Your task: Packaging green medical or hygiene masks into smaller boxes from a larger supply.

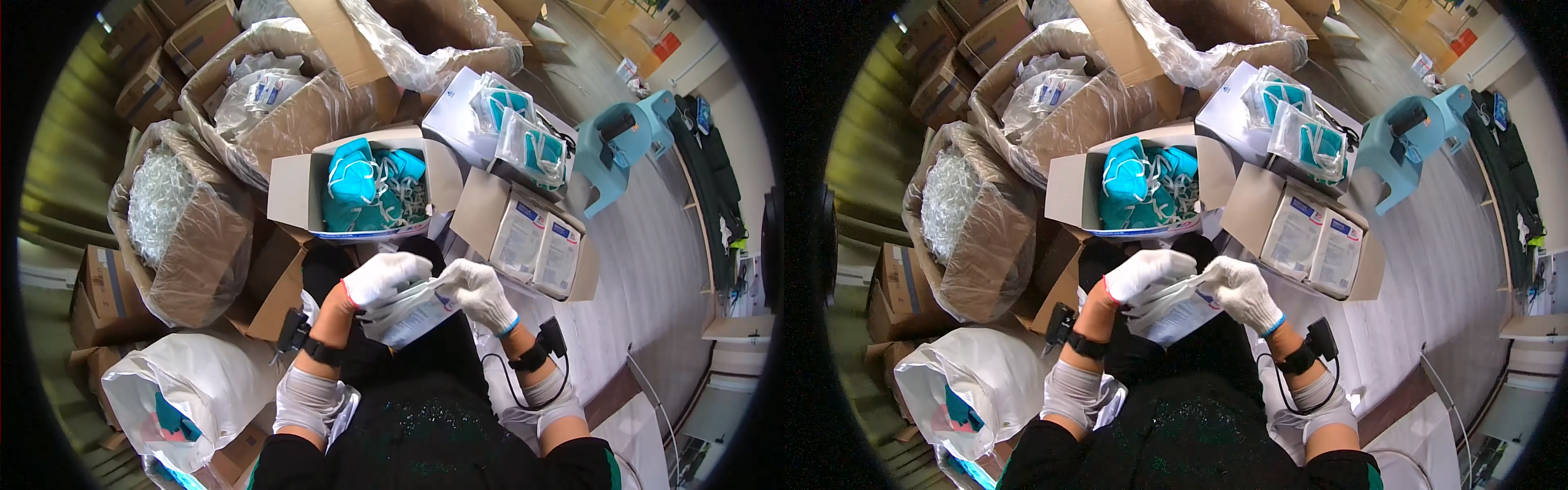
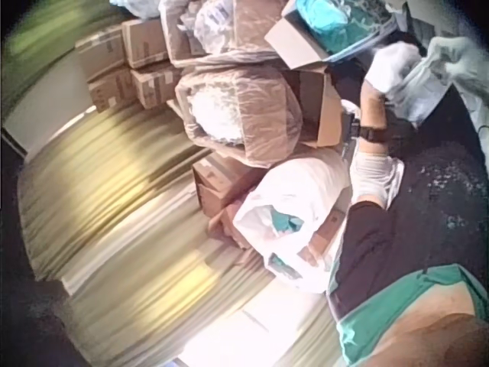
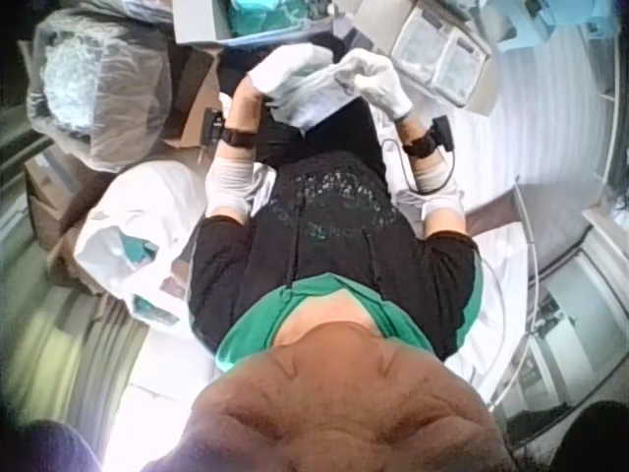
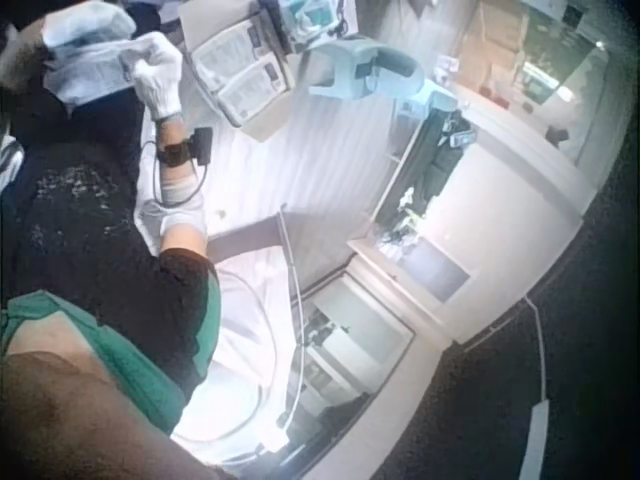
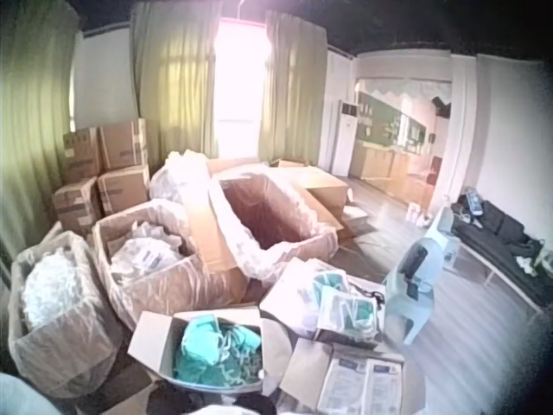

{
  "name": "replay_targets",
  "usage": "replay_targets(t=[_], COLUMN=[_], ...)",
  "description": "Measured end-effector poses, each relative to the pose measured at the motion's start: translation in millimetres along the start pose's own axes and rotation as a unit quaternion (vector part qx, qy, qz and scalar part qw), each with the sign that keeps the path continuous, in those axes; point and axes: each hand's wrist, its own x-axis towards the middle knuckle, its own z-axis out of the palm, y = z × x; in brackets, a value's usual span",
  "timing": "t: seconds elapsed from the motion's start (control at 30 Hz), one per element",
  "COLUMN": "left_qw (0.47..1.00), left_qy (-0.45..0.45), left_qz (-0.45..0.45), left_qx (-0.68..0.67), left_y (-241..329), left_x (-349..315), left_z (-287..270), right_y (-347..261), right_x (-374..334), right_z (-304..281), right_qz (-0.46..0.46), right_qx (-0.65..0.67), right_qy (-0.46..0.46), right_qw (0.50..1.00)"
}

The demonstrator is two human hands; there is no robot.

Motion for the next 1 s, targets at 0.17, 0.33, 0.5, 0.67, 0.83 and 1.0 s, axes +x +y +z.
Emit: replay_targets(t=[0.17, 0.33, 0.5, 0.67, 0.83, 1.0], left_qw=[0.93, 0.919, 0.879, 0.84, 0.822, 0.842], left_qy=[0.051, 0.143, 0.168, 0.313, 0.356, 0.44], left_qz=[-0.063, -0.055, 0.042, 0.166, 0.211, 0.175], left_qx=[0.36, 0.363, 0.444, 0.41, 0.391, 0.258], left_y=[-0.2, -33.7, -39.0, -42.7, -19.9, -20.8], left_x=[-7.7, -1.5, -7.6, -30.0, -62.6, -101.2], left_z=[46.1, 57.8, 50.8, 72.4, 88.4, 105.1], right_y=[6.1, 13.0, 21.6, 16.5, 38.8, 35.7], right_x=[-8.1, -2.7, 13.1, 48.3, 85.8, 117.8], right_z=[8.0, 18.1, 40.6, 63.1, 70.6, 39.0], right_qz=[0.028, 0.028, -0.065, 0.146, 0.235, 0.247], right_qx=[-0.021, -0.032, -0.213, 0.027, 0.457, 0.708], right_qy=[0.023, 0.001, 0.098, 0.229, 0.182, 0.159], right_qw=[0.999, 0.999, 0.97, 0.962, 0.838, 0.642])
